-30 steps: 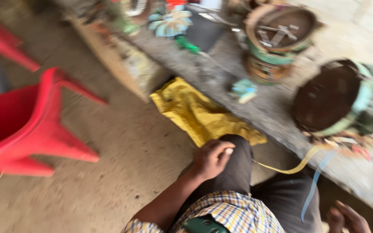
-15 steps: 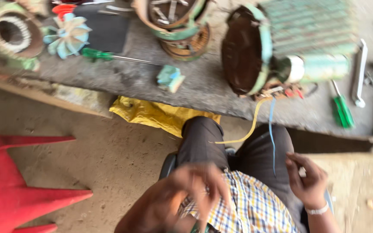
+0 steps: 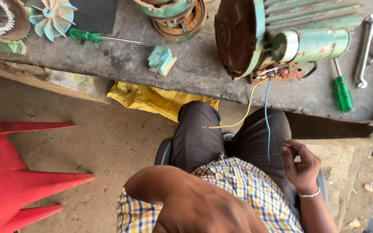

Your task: The person disassembles an electric motor at a stone workbench. They unscrew bolts from the motor housing with a wrench, tap the housing with a hammer, remove the rear end cover by hand, and use a screwdriver on the motor's terminal box while handling wires and loose parts.

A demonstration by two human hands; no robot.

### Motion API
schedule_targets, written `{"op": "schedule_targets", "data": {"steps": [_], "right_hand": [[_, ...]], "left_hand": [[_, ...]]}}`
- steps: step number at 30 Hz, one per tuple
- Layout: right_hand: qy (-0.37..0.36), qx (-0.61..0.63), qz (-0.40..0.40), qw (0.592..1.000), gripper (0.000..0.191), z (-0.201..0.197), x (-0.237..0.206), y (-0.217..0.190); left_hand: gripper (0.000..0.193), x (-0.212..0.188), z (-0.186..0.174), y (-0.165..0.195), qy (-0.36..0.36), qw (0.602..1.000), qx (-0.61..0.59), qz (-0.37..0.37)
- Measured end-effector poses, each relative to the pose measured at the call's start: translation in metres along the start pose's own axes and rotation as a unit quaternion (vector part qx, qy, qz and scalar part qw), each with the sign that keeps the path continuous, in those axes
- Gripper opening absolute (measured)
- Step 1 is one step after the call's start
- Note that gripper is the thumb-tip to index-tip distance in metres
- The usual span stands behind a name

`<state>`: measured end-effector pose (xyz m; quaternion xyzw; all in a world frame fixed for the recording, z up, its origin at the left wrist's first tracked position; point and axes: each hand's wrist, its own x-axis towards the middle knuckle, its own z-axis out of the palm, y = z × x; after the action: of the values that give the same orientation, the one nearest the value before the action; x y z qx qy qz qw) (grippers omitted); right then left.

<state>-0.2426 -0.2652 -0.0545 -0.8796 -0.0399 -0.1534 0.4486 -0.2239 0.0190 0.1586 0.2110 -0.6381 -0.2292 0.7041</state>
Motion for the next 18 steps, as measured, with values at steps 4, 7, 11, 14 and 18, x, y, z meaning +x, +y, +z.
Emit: {"op": "schedule_targets", "data": {"steps": [4,7,11,14,18], "right_hand": [[0.021,0.004,0.008,1.0,0.018,-0.002,0.007,0.017],[0.046,0.033,0.029,0.998,0.018,-0.002,0.011,0.031],[0.052,0.07,0.043,0.995,0.019,-0.001,0.016,0.045],[0.046,0.053,0.064,0.995,0.017,-0.004,0.022,0.051],[0.053,0.054,0.071,0.995,0.017,-0.01,0.028,0.056]], "left_hand": [[0.01,0.0,-0.032,0.011,0.148,0.887,0.425,-0.105],[0.013,-0.007,-0.068,-0.008,0.244,0.625,0.723,-0.166],[0.011,-0.011,-0.108,-0.046,0.238,0.474,0.836,-0.142],[0.012,-0.011,-0.121,-0.068,0.232,0.41,0.867,-0.161],[0.013,-0.009,-0.123,-0.083,0.262,0.384,0.875,-0.137]]}}
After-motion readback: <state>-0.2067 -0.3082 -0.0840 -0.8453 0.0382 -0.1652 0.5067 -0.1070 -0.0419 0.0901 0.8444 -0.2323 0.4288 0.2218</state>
